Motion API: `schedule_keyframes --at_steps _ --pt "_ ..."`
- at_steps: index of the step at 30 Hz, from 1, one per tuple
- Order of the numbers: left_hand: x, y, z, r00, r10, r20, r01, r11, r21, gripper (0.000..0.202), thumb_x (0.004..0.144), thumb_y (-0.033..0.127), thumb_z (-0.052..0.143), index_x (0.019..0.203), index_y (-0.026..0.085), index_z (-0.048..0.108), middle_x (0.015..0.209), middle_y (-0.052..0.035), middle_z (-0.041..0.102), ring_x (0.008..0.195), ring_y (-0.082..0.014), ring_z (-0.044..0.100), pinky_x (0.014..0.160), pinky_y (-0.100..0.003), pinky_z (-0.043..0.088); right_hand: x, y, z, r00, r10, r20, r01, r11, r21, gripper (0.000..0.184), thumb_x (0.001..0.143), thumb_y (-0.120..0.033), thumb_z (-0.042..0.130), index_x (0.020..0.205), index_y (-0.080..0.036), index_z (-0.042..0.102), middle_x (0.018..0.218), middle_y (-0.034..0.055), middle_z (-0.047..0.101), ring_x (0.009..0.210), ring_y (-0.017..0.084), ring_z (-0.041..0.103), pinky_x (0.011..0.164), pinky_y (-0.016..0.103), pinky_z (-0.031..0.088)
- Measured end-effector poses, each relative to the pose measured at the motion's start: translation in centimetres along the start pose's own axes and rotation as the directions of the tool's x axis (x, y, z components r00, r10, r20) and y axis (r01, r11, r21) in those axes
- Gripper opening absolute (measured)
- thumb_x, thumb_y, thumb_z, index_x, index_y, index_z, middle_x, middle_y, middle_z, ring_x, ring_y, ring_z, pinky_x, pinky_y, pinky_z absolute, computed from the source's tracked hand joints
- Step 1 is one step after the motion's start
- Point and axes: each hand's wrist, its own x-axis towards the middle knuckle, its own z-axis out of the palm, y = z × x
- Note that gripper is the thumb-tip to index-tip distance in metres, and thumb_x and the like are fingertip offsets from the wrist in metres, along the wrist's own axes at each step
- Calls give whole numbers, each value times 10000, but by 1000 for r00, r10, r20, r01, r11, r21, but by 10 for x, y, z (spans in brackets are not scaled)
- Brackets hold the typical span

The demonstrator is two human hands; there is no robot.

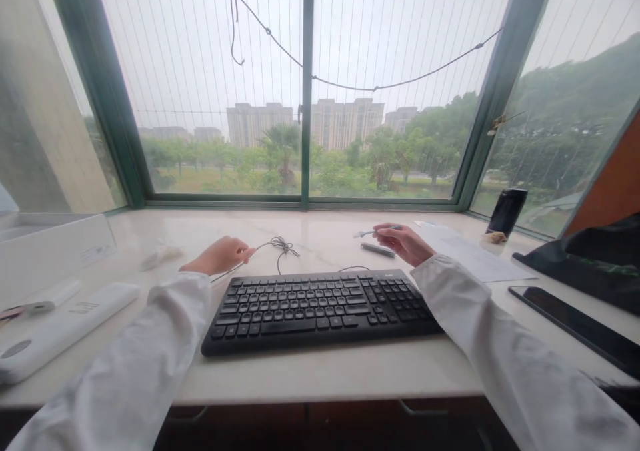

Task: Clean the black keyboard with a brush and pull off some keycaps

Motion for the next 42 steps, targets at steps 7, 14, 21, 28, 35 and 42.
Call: schedule_keyframes --at_steps 7,14,21,28,35,42 --pt "-2 2 -3 1000 -30 3 30 999 32 499 900 531 421 647 228 727 530 -5 604 498 -135 467 555 -267 296 6 25 -26 998 57 -6 -57 970 -235 262 707 -286 778 919 -161 688 904 91 760 838 183 702 838 321 582" --pt "-5 5 -6 998 -55 -5 55 997 46 515 892 544 426 643 211 729 489 -2 568 498 -136 460 559 -267 294 10 36 -37 999 47 26 -26 842 -540 219 803 -344 661 947 -180 668 862 59 763 723 155 668 722 280 547" --pt "-3 1 -4 1000 -20 -13 21 999 25 517 897 546 439 664 199 742 485 0 569 486 -128 435 554 -264 285 12 43 -39 997 -21 -74 -43 639 -768 176 778 -384 650 811 -234 738 849 29 757 850 217 657 786 313 474" --pt "-3 -2 -3 1000 -13 -11 13 999 33 523 907 541 428 664 197 740 490 1 576 488 -123 440 552 -252 292 10 43 -35 996 22 -88 -88 476 -875 360 814 -540 628 937 -242 789 1005 70 752 945 254 666 803 313 475" --pt "0 -7 -1 1000 -3 -1 3 999 52 552 902 577 405 658 206 733 487 8 563 509 -129 461 564 -245 305 14 48 -32 985 57 -161 -169 415 -894 414 955 -480 457 1016 -193 749 1111 111 724 1021 240 649 815 292 458" --pt "-1 -2 -3 1000 -8 7 8 999 53 564 897 589 392 652 208 729 500 6 565 522 -129 461 577 -242 310 17 54 -31 976 128 -178 -214 381 -900 532 999 -492 337 1046 -116 711 1194 203 679 1115 299 618 885 353 431"
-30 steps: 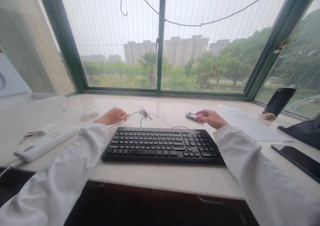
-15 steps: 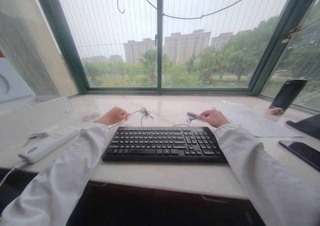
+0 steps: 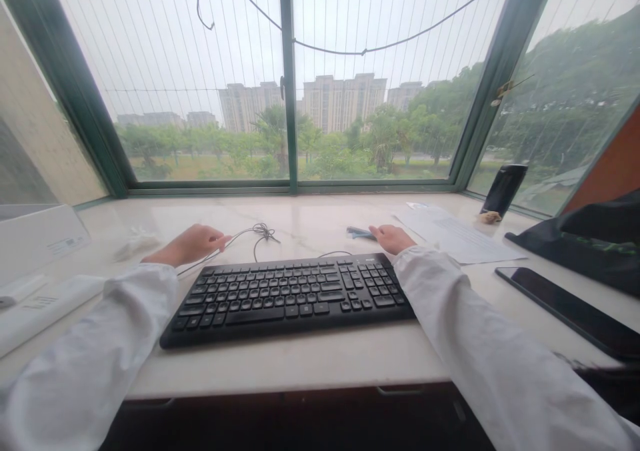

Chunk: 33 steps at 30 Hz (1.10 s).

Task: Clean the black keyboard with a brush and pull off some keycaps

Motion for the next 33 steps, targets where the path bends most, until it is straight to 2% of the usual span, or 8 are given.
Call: schedule_keyframes --at_steps 5,10,14,20,28,33 --pt "1 -1 1 1000 -11 -13 11 1000 -21 561 881 601 412 652 206 738 484 2 561 509 -132 451 571 -249 310 0 -1 -1 1000 -9 10 9 1000 14 572 1024 -493 258 1071 -127 695 1242 187 654 1164 266 592 972 376 415" --pt "1 -2 2 1000 1 -11 -1 999 -42 561 875 604 420 633 202 729 479 -1 562 510 -134 458 570 -251 316 0 -3 0 1000 -13 19 12 999 47 359 972 -458 506 1145 -169 632 1221 94 633 1093 213 603 973 451 470" --pt "1 0 1 1000 -14 -12 14 999 -39 561 875 607 416 644 205 732 489 0 570 515 -133 459 576 -249 322 -1 -6 0 998 -47 39 43 995 87 321 968 -442 522 1056 -162 650 1097 70 666 982 185 627 907 412 501" --pt "0 0 0 1000 8 -15 -8 999 -42 555 877 599 417 644 209 735 504 1 583 518 -131 462 574 -243 323 -8 -8 -7 996 -82 24 78 986 145 457 993 -408 390 714 -186 675 831 57 724 815 165 632 784 269 426" --pt "0 -1 0 999 21 -30 -22 999 -47 544 883 584 431 639 203 734 485 -3 574 490 -133 450 556 -248 320 -10 -9 -9 996 -86 -2 85 981 174 477 976 -443 382 720 -207 708 781 34 739 776 166 639 737 250 416" --pt "0 -1 1 999 26 -45 -29 998 -56 533 878 578 445 629 205 732 474 -1 567 484 -132 446 551 -247 319 -10 -8 -8 996 -92 -6 92 981 170 369 949 -401 459 786 -207 728 838 37 751 821 166 646 752 244 427"
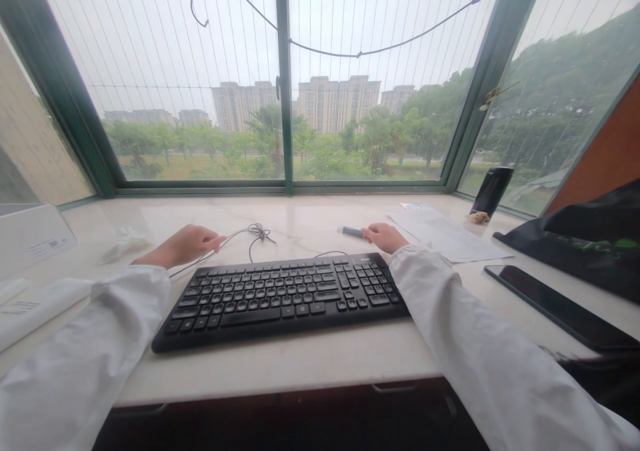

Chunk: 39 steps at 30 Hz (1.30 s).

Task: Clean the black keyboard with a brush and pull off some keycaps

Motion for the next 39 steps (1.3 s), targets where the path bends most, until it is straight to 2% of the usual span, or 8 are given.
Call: schedule_keyframes --at_steps 13,18,23,28,32,36,39 --pt "2 -3 2 1000 -10 18 10 1000 26 560 896 590 414 651 203 736 487 -5 567 506 -134 440 571 -250 316 1 2 1 999 -36 17 36 999 11 330 934 -367 479 873 -218 767 887 20 759 870 159 653 795 234 435" --pt "1 -2 1 1000 2 28 -3 999 38 570 903 589 403 660 196 737 500 -7 574 509 -136 445 569 -252 312 1 3 2 1000 -30 7 30 999 16 254 893 -365 552 882 -220 761 875 20 757 865 172 657 783 247 445" --pt "-1 2 -1 1000 -4 26 3 999 40 552 912 556 418 688 169 742 492 8 559 518 -127 433 586 -247 309 2 5 4 1000 -21 -19 21 1000 19 217 856 -363 612 927 -225 764 883 30 756 901 186 663 813 261 459" --pt "-2 4 -2 1000 5 23 -6 1000 25 545 916 531 429 697 144 744 492 14 558 525 -116 423 594 -242 302 1 6 0 999 -7 -52 7 1000 5 298 855 -451 615 1021 -258 770 1018 41 749 971 198 662 862 280 468" --pt "0 -2 1 1000 -1 14 0 1000 25 546 905 562 432 681 175 744 485 13 565 508 -122 437 583 -245 309 1 7 -1 998 6 -62 -8 1000 -24 331 853 -494 611 1022 -263 778 1063 49 744 989 215 664 870 295 472" --pt "1 -3 1 1000 -1 11 0 1000 30 520 899 553 434 670 207 747 489 12 582 499 -126 461 571 -241 312 2 9 0 997 4 -82 -9 998 -63 293 833 -451 642 959 -230 787 1025 60 753 985 229 663 868 303 473" --pt "-1 2 -1 1000 -5 19 5 1000 15 508 895 540 437 670 207 748 484 11 580 479 -122 441 548 -246 291 4 13 -3 989 -11 -145 -2 996 -89 264 840 -404 627 968 -225 773 1018 51 745 967 221 656 869 311 468"
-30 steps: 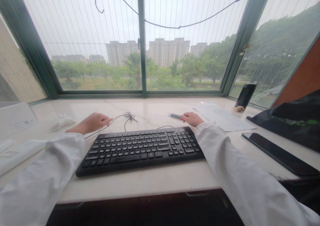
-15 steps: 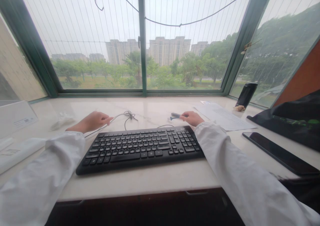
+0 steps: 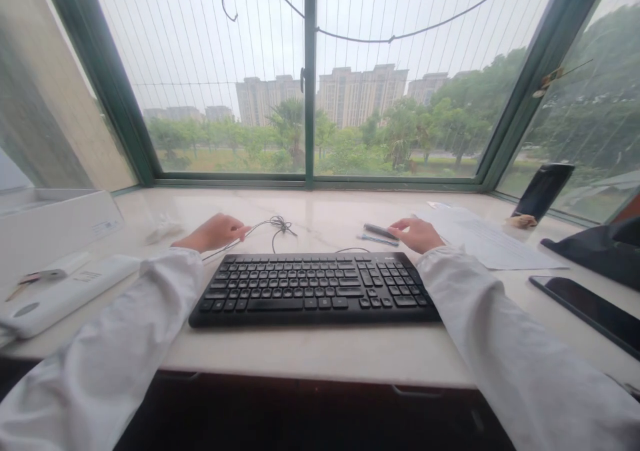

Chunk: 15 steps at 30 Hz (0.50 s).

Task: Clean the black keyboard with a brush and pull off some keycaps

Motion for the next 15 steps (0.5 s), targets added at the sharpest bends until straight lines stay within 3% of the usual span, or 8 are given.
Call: schedule_keyframes --at_steps 7,15 --pt "-1 5 -2 1000 -27 8 27 1000 11 503 897 531 436 668 208 746 482 10 569 483 -123 426 558 -254 291 3 8 -3 985 -31 -172 14 994 -104 261 876 -340 565 1006 -197 741 1036 99 682 998 254 599 926 368 428" --pt "3 -6 2 1000 -1 -6 1 1000 16 518 888 572 441 655 218 740 445 15 533 461 -123 407 553 -261 296 1 4 1 990 -56 -131 23 971 -239 321 908 -394 551 1127 -216 703 1146 112 641 1073 272 557 946 384 397"
